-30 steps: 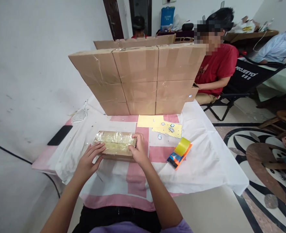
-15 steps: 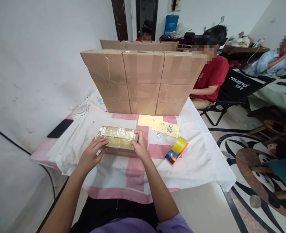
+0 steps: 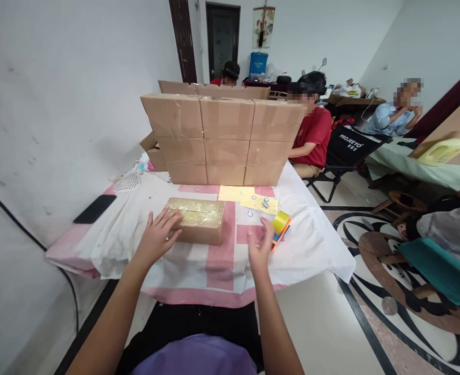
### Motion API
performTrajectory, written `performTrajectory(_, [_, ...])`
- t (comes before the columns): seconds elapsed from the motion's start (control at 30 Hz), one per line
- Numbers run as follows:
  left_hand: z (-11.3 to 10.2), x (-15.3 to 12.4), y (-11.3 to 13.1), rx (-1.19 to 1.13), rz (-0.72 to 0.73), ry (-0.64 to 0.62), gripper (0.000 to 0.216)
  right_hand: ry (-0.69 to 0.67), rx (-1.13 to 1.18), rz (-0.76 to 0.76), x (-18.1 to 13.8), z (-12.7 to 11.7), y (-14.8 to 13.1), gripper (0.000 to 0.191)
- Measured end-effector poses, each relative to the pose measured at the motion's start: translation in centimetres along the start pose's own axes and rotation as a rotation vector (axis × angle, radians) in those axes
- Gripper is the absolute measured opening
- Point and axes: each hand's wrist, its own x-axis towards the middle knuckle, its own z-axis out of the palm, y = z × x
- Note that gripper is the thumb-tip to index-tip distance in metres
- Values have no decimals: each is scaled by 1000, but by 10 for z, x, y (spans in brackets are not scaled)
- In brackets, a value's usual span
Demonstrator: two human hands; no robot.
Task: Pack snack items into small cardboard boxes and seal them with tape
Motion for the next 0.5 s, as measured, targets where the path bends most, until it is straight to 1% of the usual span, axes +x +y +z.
performTrajectory(0.07, [-1, 5, 5, 13, 23, -10, 48, 247, -113, -31, -1, -40, 15, 50])
performTrajectory(0.1, [-1, 8, 8, 16, 34, -13, 49, 330, -130, -11, 1, -57, 26, 53])
performTrajectory(0.13, [0, 12, 12, 18, 45, -14, 51, 366, -112, 30, 5, -71, 37, 56])
performTrajectory(0.17, [1, 15, 16, 17, 51, -15, 52, 365, -73, 80, 10, -82, 50, 60])
performTrajectory(0.2, [3, 18, 20, 14, 54, -18, 52, 331, -27, 130, 15, -89, 62, 64])
performTrajectory(0.27, [8, 22, 27, 6, 48, -26, 54, 230, 43, 201, 24, -95, 83, 65])
performTrajectory(0.37, [15, 24, 34, -3, 22, -43, 56, 109, 47, 229, 26, -89, 103, 58])
performTrajectory(0.5, [18, 19, 37, -6, -4, -57, 54, 11, -22, 232, 18, -82, 109, 52])
